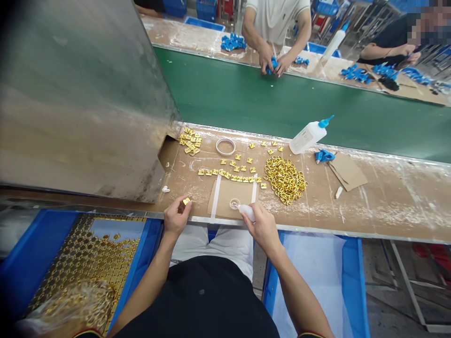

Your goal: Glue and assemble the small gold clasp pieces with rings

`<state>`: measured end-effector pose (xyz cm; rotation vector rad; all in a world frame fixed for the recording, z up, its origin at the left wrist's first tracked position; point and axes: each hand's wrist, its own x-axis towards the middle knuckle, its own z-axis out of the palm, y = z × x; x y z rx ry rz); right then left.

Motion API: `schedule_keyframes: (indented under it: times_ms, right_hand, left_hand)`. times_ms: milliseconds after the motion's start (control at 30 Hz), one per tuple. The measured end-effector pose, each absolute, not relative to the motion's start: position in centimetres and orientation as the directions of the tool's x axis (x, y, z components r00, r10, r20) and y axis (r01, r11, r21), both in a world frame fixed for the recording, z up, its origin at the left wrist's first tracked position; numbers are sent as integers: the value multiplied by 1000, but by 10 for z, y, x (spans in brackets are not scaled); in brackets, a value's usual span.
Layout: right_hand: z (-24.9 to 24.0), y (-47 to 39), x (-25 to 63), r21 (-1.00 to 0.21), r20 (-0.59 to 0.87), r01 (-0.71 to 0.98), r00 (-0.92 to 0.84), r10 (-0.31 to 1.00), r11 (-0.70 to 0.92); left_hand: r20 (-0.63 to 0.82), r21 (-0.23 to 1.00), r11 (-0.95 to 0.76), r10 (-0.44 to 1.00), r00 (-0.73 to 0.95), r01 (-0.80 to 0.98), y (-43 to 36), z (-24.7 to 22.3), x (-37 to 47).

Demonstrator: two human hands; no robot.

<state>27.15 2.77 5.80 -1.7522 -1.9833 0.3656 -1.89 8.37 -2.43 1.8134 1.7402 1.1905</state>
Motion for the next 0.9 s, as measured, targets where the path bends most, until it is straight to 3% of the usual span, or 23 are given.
schedule_keyframes:
  times_ms: [900]
  right_hand:
    - [60, 29, 271, -504, 221, 840, -100, 970, 202]
  left_hand:
    - [353, 743, -211, 930, -104, 635, 84, -24, -18]
